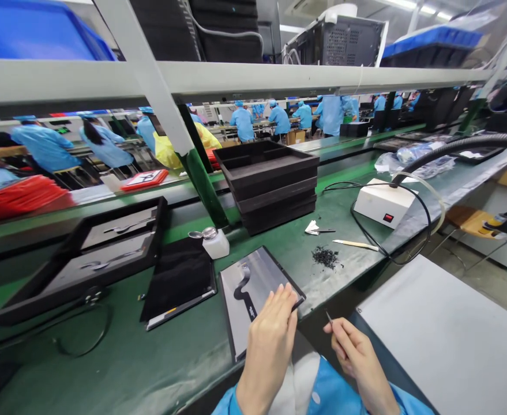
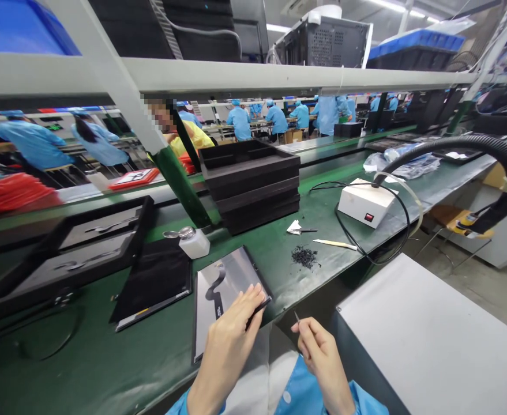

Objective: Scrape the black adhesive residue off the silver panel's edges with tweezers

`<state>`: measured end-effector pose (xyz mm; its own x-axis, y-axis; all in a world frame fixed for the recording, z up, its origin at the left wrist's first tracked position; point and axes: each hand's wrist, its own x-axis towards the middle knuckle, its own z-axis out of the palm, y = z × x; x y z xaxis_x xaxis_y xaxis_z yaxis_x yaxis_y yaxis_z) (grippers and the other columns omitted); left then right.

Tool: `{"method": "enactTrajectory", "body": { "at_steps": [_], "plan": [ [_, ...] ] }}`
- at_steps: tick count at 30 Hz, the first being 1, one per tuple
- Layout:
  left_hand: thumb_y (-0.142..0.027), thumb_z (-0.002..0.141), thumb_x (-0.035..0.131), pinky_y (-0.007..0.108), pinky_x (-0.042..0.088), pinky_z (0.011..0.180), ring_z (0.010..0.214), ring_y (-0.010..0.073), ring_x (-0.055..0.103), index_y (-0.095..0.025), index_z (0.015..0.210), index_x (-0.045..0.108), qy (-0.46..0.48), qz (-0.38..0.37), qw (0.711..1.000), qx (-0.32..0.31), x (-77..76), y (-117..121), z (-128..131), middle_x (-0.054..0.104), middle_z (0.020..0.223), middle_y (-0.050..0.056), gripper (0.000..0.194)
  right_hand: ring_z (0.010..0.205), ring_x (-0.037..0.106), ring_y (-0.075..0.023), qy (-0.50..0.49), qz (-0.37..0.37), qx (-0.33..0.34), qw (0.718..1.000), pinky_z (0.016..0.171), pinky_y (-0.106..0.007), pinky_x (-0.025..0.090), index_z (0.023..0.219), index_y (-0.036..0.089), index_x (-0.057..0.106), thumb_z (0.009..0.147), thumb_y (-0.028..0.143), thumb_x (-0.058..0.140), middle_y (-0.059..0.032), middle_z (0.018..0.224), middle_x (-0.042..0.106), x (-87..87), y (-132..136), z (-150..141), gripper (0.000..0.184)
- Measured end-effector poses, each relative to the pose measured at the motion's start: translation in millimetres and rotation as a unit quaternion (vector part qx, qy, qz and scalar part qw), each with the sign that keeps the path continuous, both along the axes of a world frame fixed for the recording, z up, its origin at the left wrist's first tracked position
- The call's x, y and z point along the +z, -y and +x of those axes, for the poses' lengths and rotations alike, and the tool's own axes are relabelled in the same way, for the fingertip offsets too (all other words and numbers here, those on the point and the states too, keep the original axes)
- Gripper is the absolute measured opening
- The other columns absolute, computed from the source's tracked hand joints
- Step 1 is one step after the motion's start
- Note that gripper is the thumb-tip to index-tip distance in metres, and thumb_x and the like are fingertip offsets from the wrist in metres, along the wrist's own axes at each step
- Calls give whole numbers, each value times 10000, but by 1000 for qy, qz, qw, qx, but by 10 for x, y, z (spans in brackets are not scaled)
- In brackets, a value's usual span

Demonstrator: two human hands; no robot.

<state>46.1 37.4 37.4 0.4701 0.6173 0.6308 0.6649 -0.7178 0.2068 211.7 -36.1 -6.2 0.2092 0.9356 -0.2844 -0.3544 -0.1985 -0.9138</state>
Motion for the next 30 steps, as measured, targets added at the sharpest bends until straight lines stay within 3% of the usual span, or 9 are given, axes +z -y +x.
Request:
{"method": "enactTrajectory", "body": {
  "at_steps": [5, 12, 15, 18, 23, 26, 28, 30],
  "plan": [
    [-122, 982, 413, 455, 570, 972, 1134, 264, 676, -151, 1175, 635, -4, -2, 1000, 2, -60, 3, 28, 698, 1229, 109, 296, 415, 153, -40, 5, -5, -9, 1000, 393, -200, 94, 796, 184, 617, 672, 780, 679, 109, 522, 294, 37, 3, 21, 612],
    [-129, 998, 387, 403, 635, 845, 1118, 291, 681, -152, 1164, 611, -44, 66, 997, 8, -454, -1, 50, 689, 1241, 128, 280, 446, 206, -48, 22, 12, -39, 999, 421, -195, 87, 789, 198, 629, 697, 750, 682, 64, 618, 389, 87, -94, 110, 562],
    [-170, 1003, 406, 414, 645, 770, 1050, 313, 712, -160, 1104, 625, -62, 99, 993, -2, -534, -59, 64, 715, 1189, 126, 241, 446, 220, -56, 27, 22, -32, 999, 403, -191, 95, 814, 201, 640, 673, 760, 693, 64, 613, 375, 27, -176, 165, 579],
    [-262, 997, 479, 441, 609, 850, 1061, 301, 705, -210, 1070, 632, -23, 53, 998, -27, -416, -136, 172, 744, 1106, 79, 177, 441, 195, -62, 32, 37, -27, 998, 387, -191, 100, 887, 207, 654, 681, 757, 690, 81, 587, 318, -50, -237, 205, 589],
    [-208, 915, 590, 327, 576, 728, 824, 207, 683, -238, 976, 660, 75, -196, 977, -26, -6, -278, 535, 687, 864, 18, 97, 473, 233, -85, 76, 71, -42, 994, 404, -205, 164, 875, 209, 664, 744, 731, 663, 71, 587, 323, -71, -276, 246, 538],
    [-140, 854, 636, 365, 531, 769, 852, 219, 620, -239, 853, 690, 64, -225, 971, -57, 168, -355, 684, 628, 851, 19, 113, 515, 384, -121, 112, 98, -44, 988, 456, -230, 323, 865, 220, 687, 780, 714, 638, 30, 620, 464, -35, -298, 304, 503],
    [-133, 850, 638, 380, 501, 779, 874, 228, 588, -228, 772, 681, 48, -223, 972, -65, 234, -384, 723, 608, 867, 26, 130, 632, 531, -180, 158, 130, -43, 978, 578, -268, 443, 869, 235, 711, 826, 674, 615, -16, 710, 590, -6, -319, 372, 451],
    [-137, 852, 635, 387, 478, 787, 890, 233, 567, -218, 748, 668, 36, -223, 972, -67, 261, -398, 738, 599, 886, 31, 136, 759, 617, -232, 227, 161, -26, 960, 694, -296, 490, 884, 250, 734, 875, 609, 594, -49, 801, 667, 26, -343, 462, 385]
  ]
}}
